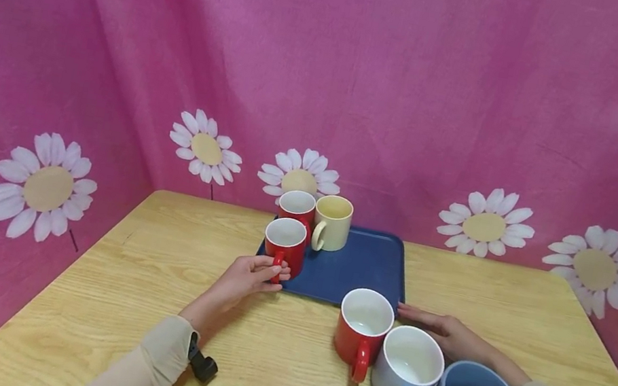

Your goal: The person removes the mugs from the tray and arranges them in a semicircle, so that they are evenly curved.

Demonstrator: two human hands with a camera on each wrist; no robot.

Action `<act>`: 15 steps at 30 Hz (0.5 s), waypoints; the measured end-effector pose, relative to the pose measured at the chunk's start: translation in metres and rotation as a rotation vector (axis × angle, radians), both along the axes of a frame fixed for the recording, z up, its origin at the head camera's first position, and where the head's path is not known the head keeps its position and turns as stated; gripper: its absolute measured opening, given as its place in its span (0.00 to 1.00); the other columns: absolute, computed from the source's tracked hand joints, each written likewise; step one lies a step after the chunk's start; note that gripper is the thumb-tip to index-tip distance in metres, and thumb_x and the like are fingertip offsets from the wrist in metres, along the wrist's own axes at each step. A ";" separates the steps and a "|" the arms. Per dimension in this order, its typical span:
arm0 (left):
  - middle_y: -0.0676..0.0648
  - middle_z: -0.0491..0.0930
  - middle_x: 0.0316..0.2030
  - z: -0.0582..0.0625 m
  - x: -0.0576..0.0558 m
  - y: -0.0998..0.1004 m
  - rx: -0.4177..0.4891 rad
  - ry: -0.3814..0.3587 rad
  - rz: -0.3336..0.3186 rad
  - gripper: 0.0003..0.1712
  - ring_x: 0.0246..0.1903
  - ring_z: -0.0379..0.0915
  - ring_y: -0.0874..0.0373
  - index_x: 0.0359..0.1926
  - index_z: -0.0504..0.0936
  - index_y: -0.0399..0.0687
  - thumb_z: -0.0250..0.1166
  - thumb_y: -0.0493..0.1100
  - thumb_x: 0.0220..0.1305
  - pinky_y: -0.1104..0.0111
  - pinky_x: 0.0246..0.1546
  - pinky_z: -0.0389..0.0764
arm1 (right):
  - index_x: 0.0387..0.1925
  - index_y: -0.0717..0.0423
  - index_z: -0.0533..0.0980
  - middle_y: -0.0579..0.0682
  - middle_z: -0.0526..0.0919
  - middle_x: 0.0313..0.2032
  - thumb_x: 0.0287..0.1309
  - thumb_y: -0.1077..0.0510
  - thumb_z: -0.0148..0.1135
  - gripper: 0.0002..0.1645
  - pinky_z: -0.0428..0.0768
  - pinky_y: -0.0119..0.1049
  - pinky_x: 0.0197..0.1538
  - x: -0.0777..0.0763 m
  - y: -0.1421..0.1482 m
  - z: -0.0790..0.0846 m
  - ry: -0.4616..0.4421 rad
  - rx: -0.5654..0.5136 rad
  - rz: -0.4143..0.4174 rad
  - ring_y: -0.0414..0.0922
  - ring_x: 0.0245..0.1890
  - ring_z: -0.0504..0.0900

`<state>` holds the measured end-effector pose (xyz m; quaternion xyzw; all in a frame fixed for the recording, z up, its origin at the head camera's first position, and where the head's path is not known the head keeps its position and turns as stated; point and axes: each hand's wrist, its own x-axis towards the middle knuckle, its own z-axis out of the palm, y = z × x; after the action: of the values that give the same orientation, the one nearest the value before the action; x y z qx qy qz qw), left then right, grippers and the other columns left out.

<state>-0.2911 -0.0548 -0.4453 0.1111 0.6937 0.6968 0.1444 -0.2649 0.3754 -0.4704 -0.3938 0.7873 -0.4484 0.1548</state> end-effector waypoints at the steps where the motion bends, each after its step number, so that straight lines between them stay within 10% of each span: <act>1: 0.30 0.78 0.56 0.000 0.000 0.000 -0.007 0.014 0.003 0.20 0.57 0.79 0.41 0.58 0.75 0.30 0.57 0.39 0.71 0.58 0.56 0.82 | 0.70 0.65 0.61 0.23 0.64 0.68 0.69 0.67 0.49 0.29 0.65 0.14 0.62 0.000 0.000 0.000 0.009 0.001 -0.002 0.18 0.66 0.61; 15: 0.30 0.84 0.45 -0.004 -0.003 -0.001 -0.098 0.173 0.064 0.18 0.41 0.85 0.58 0.50 0.81 0.30 0.58 0.42 0.71 0.78 0.38 0.83 | 0.71 0.64 0.61 0.21 0.64 0.67 0.70 0.65 0.49 0.29 0.66 0.14 0.61 0.001 -0.001 0.001 -0.036 0.024 -0.033 0.17 0.65 0.62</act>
<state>-0.2941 -0.0558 -0.4491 0.1415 0.7401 0.6541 0.0669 -0.2635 0.3741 -0.4694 -0.3708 0.7963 -0.4482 0.1661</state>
